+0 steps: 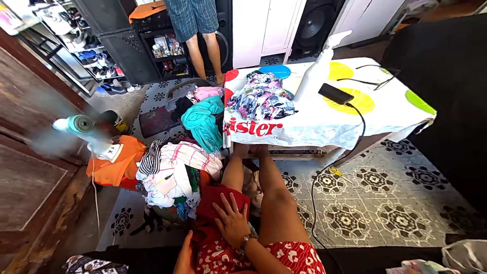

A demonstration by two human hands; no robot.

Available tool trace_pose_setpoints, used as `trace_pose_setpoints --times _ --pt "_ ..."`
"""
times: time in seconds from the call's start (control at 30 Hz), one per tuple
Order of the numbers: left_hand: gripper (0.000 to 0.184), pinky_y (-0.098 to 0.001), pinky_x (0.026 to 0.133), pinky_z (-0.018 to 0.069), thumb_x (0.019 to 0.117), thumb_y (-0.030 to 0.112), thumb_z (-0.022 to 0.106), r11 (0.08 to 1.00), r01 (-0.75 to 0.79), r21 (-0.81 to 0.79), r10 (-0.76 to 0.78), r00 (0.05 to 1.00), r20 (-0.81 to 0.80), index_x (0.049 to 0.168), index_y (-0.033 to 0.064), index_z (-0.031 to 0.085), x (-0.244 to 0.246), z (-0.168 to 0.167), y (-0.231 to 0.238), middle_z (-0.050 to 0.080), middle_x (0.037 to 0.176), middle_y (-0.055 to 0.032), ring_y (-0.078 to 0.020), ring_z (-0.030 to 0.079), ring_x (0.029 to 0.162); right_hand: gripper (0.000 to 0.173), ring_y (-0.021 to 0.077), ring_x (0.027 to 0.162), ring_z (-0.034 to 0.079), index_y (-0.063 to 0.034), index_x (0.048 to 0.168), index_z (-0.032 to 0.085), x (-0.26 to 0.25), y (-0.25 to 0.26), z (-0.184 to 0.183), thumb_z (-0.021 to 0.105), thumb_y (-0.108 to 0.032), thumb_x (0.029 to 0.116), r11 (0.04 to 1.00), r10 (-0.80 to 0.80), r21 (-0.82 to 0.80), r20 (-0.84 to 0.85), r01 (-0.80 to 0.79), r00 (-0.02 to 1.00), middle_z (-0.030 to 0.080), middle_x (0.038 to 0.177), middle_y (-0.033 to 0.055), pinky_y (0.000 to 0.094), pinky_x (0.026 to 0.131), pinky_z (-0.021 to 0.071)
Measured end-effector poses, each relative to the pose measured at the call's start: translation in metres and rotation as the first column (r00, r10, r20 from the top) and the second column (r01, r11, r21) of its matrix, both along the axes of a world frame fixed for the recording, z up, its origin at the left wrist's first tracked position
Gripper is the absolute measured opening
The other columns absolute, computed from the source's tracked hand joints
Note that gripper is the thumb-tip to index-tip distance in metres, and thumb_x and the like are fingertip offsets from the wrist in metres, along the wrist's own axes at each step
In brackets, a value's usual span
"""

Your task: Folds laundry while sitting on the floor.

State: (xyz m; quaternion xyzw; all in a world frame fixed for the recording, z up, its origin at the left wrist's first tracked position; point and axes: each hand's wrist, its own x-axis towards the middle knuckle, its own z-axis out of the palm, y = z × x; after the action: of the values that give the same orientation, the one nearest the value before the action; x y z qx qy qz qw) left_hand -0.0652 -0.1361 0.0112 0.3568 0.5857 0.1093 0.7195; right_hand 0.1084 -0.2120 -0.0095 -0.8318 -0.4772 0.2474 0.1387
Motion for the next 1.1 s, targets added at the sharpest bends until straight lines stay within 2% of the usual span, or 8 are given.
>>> trace_pose_setpoints --times 0.23,0.4,0.6,0.7,0.83,0.9,1.0,1.1 --pt "0.057 -0.0509 0.112 0.0418 0.1078 0.048 0.042 0.992 0.117 0.052 -0.123 0.986 0.111 0.152 0.0123 0.044 0.044 -0.014 0.027 0.049 0.152 -0.0138 -0.027 0.048 0.139 0.055 0.036 0.159 -0.002 -0.0366 0.162 0.032 -0.003 0.0 -0.004 0.032 -0.048 0.108 1.0 -0.018 -0.007 0.032 0.018 0.999 0.008 0.174 -0.0004 0.0808 0.113 0.0036" --pt "0.05 -0.0507 0.1 0.0516 0.0981 0.024 0.068 0.995 -0.096 0.04 0.092 0.991 0.093 0.139 0.0004 0.053 0.101 -0.042 0.045 0.063 0.132 -0.02 -0.0302 0.062 0.121 0.056 0.0382 0.159 -0.004 -0.0371 0.163 0.028 -0.003 0.0 -0.006 0.033 -0.049 0.1078 0.999 -0.046 -0.021 0.019 0.046 0.999 0.004 0.174 0.0007 0.0818 0.112 0.0028" --pt "0.034 -0.0427 0.089 0.0572 0.1028 0.015 0.057 0.98 -0.193 0.051 0.169 0.94 0.296 0.134 0.0015 0.054 0.098 -0.023 0.041 0.067 0.12 -0.0162 -0.0223 0.067 0.106 0.059 0.0332 0.159 0.012 -0.0211 0.162 0.035 0.008 -0.015 -0.003 0.037 -0.044 0.1067 0.953 -0.125 0.238 -0.251 0.186 0.96 0.02 0.172 0.0076 0.0742 0.119 0.0096" --pt "0.029 -0.0381 0.085 0.0601 0.1023 0.008 0.056 0.978 -0.187 0.098 0.135 0.912 0.388 0.131 0.0007 0.053 0.092 0.006 0.037 0.07 0.11 -0.0131 -0.0184 0.07 0.098 0.082 0.0399 0.152 0.031 -0.0052 0.159 0.035 0.022 -0.026 0.012 0.056 -0.052 0.0958 0.841 -0.224 0.413 -0.323 0.35 0.92 0.027 0.167 0.0207 0.0681 0.116 0.0277" --pt "0.032 -0.033 0.081 0.0627 0.0857 -0.007 0.059 0.962 -0.008 0.271 -0.127 0.87 0.476 0.116 0.0023 0.056 0.078 0.044 0.031 0.075 0.096 -0.0056 -0.0128 0.073 0.088 0.123 0.047 0.152 0.026 0.006 0.157 0.032 0.061 -0.044 0.038 0.079 -0.066 0.0688 0.728 -0.223 0.609 -0.226 0.316 0.948 0.028 0.164 0.0278 0.0702 0.117 0.0262" --pt "0.035 -0.0288 0.08 0.0627 0.0714 -0.006 0.072 0.906 0.135 0.4 -0.36 0.74 0.567 0.102 0.0115 0.072 0.066 0.052 0.037 0.078 0.093 0.001 -0.0078 0.074 0.086 0.133 0.0508 0.152 0.023 0.0096 0.157 0.027 0.08 -0.057 0.053 0.083 -0.065 0.0622 0.73 -0.052 0.658 -0.219 0.187 0.974 0.027 0.164 0.03 0.0709 0.117 0.024" --pt "0.04 -0.0183 0.094 0.0547 0.0859 0.019 0.079 0.673 0.318 0.668 -0.739 0.256 0.623 0.124 0.0302 0.072 0.069 0.058 0.058 0.073 0.117 0.016 0.0049 0.067 0.106 0.124 0.0332 0.146 0.042 0.0094 0.157 0.028 0.087 -0.069 0.083 0.087 -0.051 0.067 0.712 0.302 0.702 -0.282 -0.019 0.911 0.042 0.158 0.0255 0.0514 0.119 0.0351" --pt "0.043 -0.0162 0.098 0.0514 0.0901 0.019 0.076 0.682 0.313 0.661 -0.702 0.026 0.712 0.131 0.0261 0.068 0.083 0.066 0.064 0.071 0.124 0.0143 0.0052 0.064 0.113 0.125 0.0152 0.124 0.063 0.0067 0.16 0.014 0.074 -0.068 0.088 0.092 -0.031 0.0703 0.681 0.471 0.732 -0.478 0.04 0.741 0.062 0.137 0.021 0.0332 0.109 0.0501"
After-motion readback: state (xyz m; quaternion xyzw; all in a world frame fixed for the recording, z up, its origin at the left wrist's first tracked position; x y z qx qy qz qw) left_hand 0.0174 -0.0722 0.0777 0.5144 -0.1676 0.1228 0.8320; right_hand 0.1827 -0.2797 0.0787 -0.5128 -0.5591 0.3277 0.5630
